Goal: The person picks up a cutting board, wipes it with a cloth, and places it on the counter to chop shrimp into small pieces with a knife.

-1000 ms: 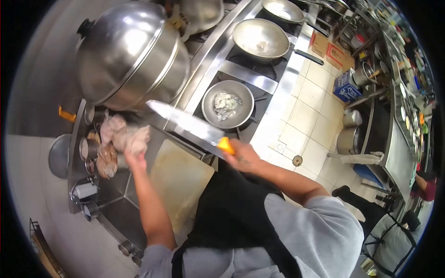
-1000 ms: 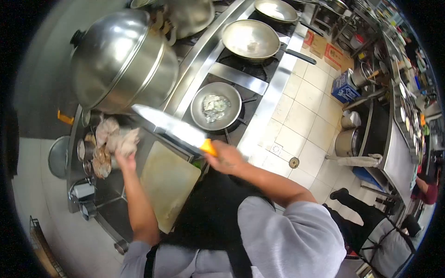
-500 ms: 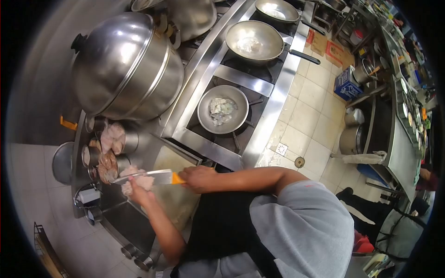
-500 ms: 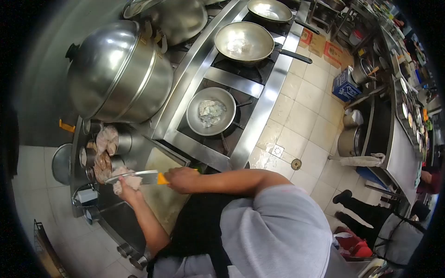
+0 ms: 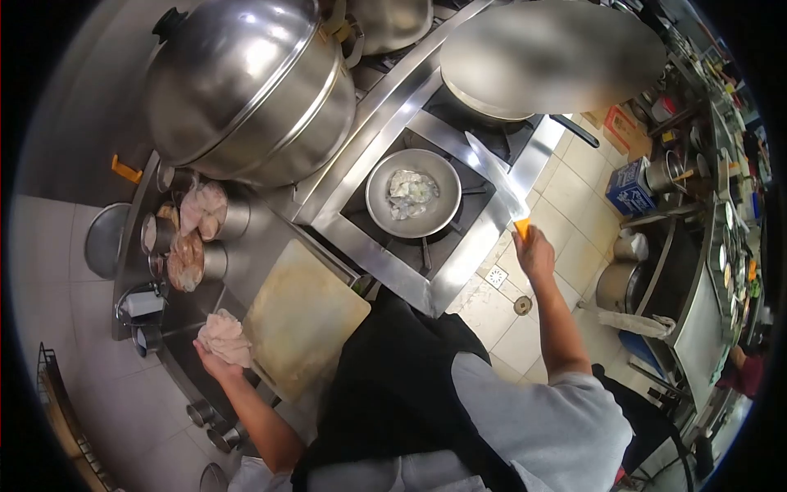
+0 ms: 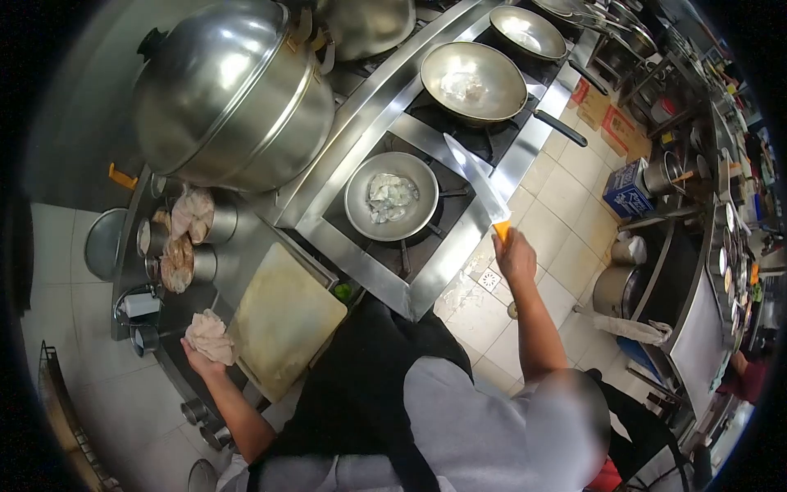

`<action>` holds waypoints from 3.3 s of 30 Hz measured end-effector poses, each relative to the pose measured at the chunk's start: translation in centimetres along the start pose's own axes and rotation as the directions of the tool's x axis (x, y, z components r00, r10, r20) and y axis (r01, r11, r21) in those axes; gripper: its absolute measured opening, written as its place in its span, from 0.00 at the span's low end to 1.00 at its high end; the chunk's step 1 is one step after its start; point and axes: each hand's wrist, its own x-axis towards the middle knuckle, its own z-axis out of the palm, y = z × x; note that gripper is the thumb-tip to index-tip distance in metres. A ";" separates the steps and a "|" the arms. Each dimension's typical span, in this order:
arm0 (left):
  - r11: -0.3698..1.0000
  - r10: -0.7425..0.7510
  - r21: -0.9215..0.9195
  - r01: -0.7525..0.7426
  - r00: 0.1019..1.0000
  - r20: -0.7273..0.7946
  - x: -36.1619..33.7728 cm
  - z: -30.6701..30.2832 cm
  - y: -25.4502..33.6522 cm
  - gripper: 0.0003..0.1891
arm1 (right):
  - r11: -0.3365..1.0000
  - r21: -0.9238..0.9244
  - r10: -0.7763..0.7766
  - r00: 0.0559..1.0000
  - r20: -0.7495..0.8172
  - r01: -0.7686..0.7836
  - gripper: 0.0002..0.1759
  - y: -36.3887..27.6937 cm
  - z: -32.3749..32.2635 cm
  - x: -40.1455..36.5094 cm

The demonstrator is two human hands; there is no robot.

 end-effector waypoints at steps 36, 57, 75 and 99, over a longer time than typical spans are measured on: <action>0.757 0.550 -0.001 -0.654 0.635 0.543 -10.6 8.0 15.4 0.13 | 0.339 0.881 -0.932 0.242 0.269 0.329 0.26 -52.4 -2.0 -7.9; 0.929 0.075 0.343 -0.139 0.979 0.191 -4.0 -16.9 -7.3 0.13 | 0.535 0.697 -0.809 0.052 0.586 0.478 0.12 -39.1 6.1 -7.3; 0.146 0.485 0.844 -0.515 0.781 0.393 -7.0 -13.1 -10.2 0.15 | 0.785 0.504 -0.611 0.579 0.540 0.359 0.17 -41.2 13.8 -9.9; 0.387 0.379 0.600 -0.700 0.714 0.589 -6.3 -9.1 -10.0 0.05 | 0.374 0.854 -0.772 0.631 0.071 0.361 0.21 -46.2 4.4 -9.6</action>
